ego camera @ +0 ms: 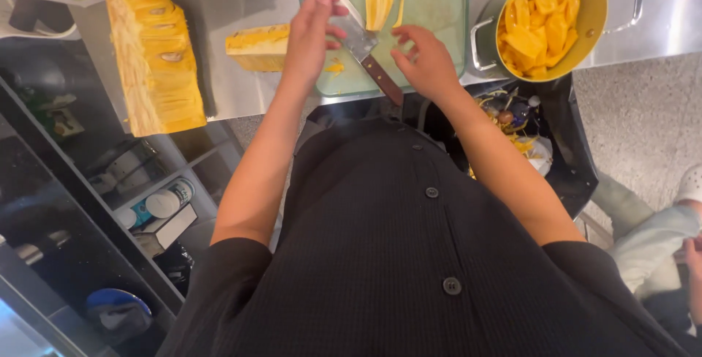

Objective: The person removes seeds from jackfruit pods by hand, pulling the seed out of each pod and dropping the seed and waste into a black trash bag while placing the cleaned yellow pods into a metal pot. They occasionally cut pods with a knife on a cutting board and set trimmed pieces on the counter.

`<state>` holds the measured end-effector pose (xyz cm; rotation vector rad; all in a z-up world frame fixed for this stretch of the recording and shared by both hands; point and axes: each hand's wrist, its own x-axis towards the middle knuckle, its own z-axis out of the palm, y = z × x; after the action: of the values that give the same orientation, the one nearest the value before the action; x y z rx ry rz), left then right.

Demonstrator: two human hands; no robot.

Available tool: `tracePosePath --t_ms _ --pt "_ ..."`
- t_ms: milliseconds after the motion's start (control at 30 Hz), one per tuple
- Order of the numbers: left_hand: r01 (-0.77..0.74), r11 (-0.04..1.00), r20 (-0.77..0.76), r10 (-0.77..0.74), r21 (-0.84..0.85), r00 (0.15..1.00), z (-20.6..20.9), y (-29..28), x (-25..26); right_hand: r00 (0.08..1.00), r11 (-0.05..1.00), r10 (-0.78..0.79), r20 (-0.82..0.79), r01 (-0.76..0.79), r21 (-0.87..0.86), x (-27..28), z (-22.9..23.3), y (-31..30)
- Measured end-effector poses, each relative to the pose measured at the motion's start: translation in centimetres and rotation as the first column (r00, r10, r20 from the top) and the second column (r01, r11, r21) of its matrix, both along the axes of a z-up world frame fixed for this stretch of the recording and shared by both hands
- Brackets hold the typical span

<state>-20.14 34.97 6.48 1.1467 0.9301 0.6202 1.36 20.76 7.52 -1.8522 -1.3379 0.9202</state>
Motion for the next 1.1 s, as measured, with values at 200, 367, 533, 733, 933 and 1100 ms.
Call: tracePosePath --t_ms 200,367,533,733,933,1100 --pt "0.02 1.0 -0.028 -0.02 -0.005 0.999 0.7 -1.3 0.4 0.726 0.912 0.257 0.638 -0.401 0.089 0.8 -3.9 4.8" --pt "0.011 1.0 -0.016 -0.011 0.004 1.0 1.1 -1.3 0.3 0.667 0.902 0.237 0.706 -0.42 0.095 1.3 -5.1 6.2" --pt "0.014 0.999 -0.009 -0.014 -0.03 1.0 0.8 -1.7 0.2 0.658 0.924 0.203 0.725 -0.374 0.082 1.6 -6.9 5.5" --pt "0.066 0.992 -0.019 -0.068 -0.108 0.997 -2.4 -1.2 1.6 0.934 0.98 0.0 0.357 -0.071 0.186 2.1 -6.2 4.2" --pt "0.241 0.968 -0.084 -0.246 -0.07 0.966 -0.7 -2.1 6.7 0.835 0.964 -0.134 -0.534 0.235 0.125 1.7 0.8 1.1" --pt "0.505 0.79 0.117 -0.498 -0.347 0.859 1.1 -4.1 11.7 0.922 0.901 -0.275 -0.273 0.346 0.262 1.5 5.1 -3.1"
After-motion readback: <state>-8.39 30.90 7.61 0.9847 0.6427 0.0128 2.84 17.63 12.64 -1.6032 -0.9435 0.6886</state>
